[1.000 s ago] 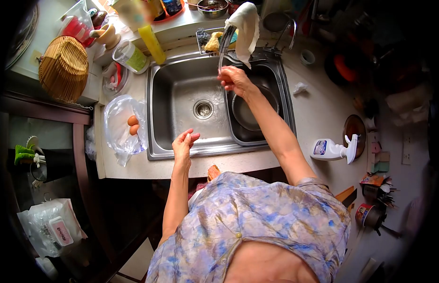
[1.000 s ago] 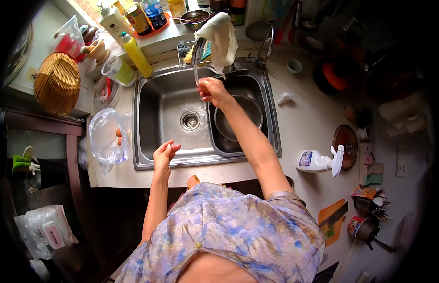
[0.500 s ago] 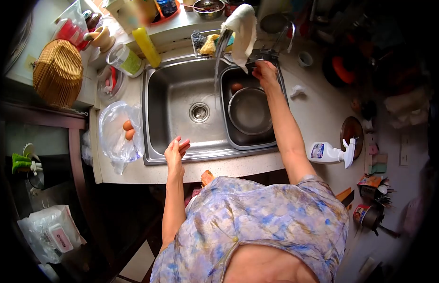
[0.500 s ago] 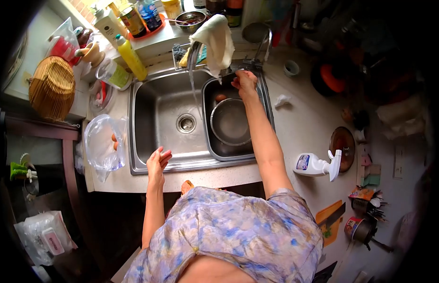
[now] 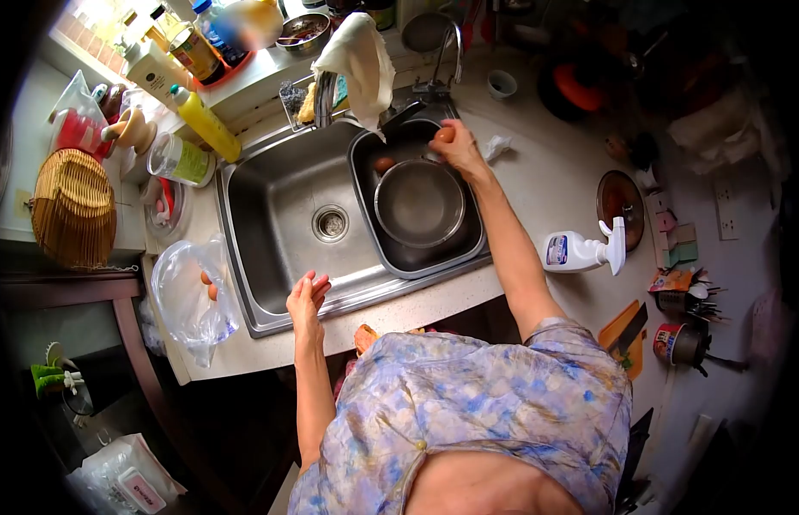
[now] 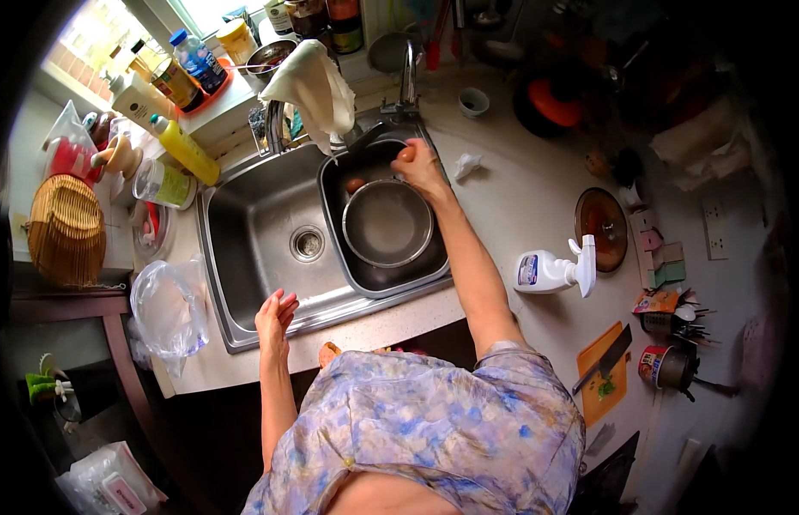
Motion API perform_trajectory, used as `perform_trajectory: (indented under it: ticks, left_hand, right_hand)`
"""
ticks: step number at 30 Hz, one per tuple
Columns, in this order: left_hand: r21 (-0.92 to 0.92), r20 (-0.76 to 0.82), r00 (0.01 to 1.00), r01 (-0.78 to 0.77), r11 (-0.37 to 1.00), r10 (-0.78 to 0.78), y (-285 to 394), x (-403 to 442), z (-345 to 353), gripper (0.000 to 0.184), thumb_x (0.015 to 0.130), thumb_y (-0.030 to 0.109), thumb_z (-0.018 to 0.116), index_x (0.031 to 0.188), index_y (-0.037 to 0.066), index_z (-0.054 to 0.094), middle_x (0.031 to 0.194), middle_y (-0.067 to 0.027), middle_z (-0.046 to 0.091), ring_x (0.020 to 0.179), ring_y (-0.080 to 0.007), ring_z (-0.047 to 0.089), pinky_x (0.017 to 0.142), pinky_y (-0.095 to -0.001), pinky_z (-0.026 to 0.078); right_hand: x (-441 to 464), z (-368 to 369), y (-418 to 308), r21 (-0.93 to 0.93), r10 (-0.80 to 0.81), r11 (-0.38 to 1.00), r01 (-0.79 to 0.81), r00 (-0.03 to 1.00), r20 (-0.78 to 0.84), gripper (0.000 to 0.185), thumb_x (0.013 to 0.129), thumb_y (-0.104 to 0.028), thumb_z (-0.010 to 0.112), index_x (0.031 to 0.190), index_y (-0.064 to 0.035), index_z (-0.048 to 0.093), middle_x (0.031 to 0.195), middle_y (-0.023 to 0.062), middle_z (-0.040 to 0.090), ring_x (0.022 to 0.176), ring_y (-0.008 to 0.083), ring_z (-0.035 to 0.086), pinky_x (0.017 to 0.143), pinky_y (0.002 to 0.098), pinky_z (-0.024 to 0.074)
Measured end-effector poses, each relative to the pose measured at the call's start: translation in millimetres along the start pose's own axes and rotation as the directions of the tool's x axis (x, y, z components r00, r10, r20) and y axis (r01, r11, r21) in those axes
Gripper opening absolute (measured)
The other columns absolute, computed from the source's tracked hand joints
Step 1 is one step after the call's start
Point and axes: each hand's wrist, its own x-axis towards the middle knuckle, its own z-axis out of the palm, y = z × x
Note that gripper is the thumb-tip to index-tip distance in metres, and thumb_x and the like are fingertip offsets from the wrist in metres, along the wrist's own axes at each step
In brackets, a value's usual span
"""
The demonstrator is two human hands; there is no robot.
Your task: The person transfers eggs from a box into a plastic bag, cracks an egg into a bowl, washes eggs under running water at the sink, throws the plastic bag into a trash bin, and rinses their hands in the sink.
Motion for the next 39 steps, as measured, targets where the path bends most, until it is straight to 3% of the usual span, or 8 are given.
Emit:
perform_trajectory:
  ticks: [1, 4, 11, 16, 26, 29, 34, 39]
  left_hand:
    - [0.007, -0.003, 1.000, -0.004, 1.000, 0.004, 0, -1, -1, 0.035, 0.090, 0.031, 0.045, 0.115, 0.007, 0.050, 0.099, -0.0079, 0.063, 0.088, -0.0150, 0.061, 0.075, -0.0250, 0.042]
    - [0.006, -0.012, 1.000, -0.001, 1.000, 0.001, -2, 0, -7, 0.033, 0.089, 0.030, 0.047, 0.114, 0.008, 0.052, 0.099, -0.0079, 0.063, 0.088, -0.0152, 0.061, 0.074, -0.0248, 0.042]
    - [0.010, -0.062, 0.997, 0.046, 0.999, -0.046, -9, -2, -11, 0.031, 0.089, 0.028, 0.048, 0.112, 0.008, 0.052, 0.098, -0.0077, 0.064, 0.086, -0.0145, 0.062, 0.071, -0.0237, 0.042]
    - [-0.014, -0.073, 0.995, 0.065, 0.998, -0.066, -8, -2, -6, 0.030, 0.089, 0.026, 0.048, 0.112, 0.008, 0.052, 0.098, -0.0078, 0.064, 0.086, -0.0138, 0.062, 0.070, -0.0223, 0.042]
    - [-0.032, -0.092, 0.994, 0.054, 0.998, -0.057, -10, -3, -1, 0.029, 0.090, 0.024, 0.046, 0.111, 0.005, 0.054, 0.095, -0.0062, 0.065, 0.083, -0.0126, 0.062, 0.067, -0.0214, 0.039]
    - [-0.044, -0.077, 0.995, 0.056, 0.997, -0.060, -14, -2, -4, 0.030, 0.089, 0.026, 0.048, 0.112, 0.008, 0.053, 0.097, -0.0065, 0.064, 0.085, -0.0129, 0.062, 0.068, -0.0214, 0.041]
    - [-0.054, -0.059, 0.998, 0.035, 0.998, -0.038, -13, -2, -4, 0.029, 0.089, 0.025, 0.049, 0.111, 0.007, 0.053, 0.096, -0.0068, 0.064, 0.083, -0.0127, 0.062, 0.067, -0.0207, 0.042]
    - [-0.081, -0.107, 0.994, 0.006, 0.997, -0.015, -7, -10, -13, 0.029, 0.089, 0.025, 0.049, 0.110, 0.006, 0.054, 0.096, -0.0070, 0.064, 0.083, -0.0129, 0.062, 0.068, -0.0211, 0.043]
  right_hand:
    - [7, -11, 7, -0.272, -0.156, 0.956, 0.111, 0.976, -0.151, 0.057, 0.062, -0.019, 0.068, 0.112, -0.0008, 0.046, 0.095, 0.0146, 0.058, 0.085, 0.0294, 0.057, 0.074, 0.0361, 0.0478]
    - [28, -43, 11, -0.545, -0.159, 0.837, -0.048, 0.932, -0.326, 0.062, 0.057, -0.025, 0.071, 0.110, -0.0022, 0.049, 0.097, 0.0199, 0.059, 0.091, 0.0345, 0.057, 0.080, 0.0386, 0.0449]
    - [77, -91, 31, -0.535, -0.247, 0.843, 0.050, 0.921, -0.302, 0.054, 0.056, -0.019, 0.069, 0.107, -0.0078, 0.057, 0.102, 0.0205, 0.053, 0.101, 0.0341, 0.048, 0.086, 0.0366, 0.0415]
    - [81, -72, 50, -0.630, -0.292, 0.743, 0.223, 0.957, -0.006, 0.046, 0.064, 0.002, 0.054, 0.109, -0.0048, 0.055, 0.109, 0.0243, 0.045, 0.101, 0.0377, 0.046, 0.088, 0.0388, 0.0397]
    - [66, -56, 43, -0.723, -0.282, 0.649, 0.237, 0.957, 0.061, 0.040, 0.066, -0.005, 0.058, 0.106, -0.0047, 0.057, 0.104, 0.0204, 0.048, 0.098, 0.0358, 0.048, 0.085, 0.0385, 0.0405]
    - [35, -19, 8, -0.704, -0.532, 0.561, 0.435, 0.841, 0.096, 0.036, 0.065, -0.009, 0.063, 0.099, 0.0000, 0.056, 0.095, 0.0192, 0.053, 0.090, 0.0357, 0.051, 0.081, 0.0428, 0.0419]
    - [22, 74, -6, -0.648, -0.049, 0.696, 0.310, 0.921, 0.387, 0.043, 0.068, -0.042, 0.061, 0.092, -0.0048, 0.062, 0.096, 0.0161, 0.059, 0.092, 0.0337, 0.056, 0.080, 0.0421, 0.0442]
    - [48, 138, 25, -0.782, 0.256, 0.617, 0.086, 0.918, 0.303, 0.040, 0.060, -0.022, 0.070, 0.094, -0.0048, 0.062, 0.103, 0.0194, 0.059, 0.097, 0.0348, 0.057, 0.078, 0.0440, 0.0475]
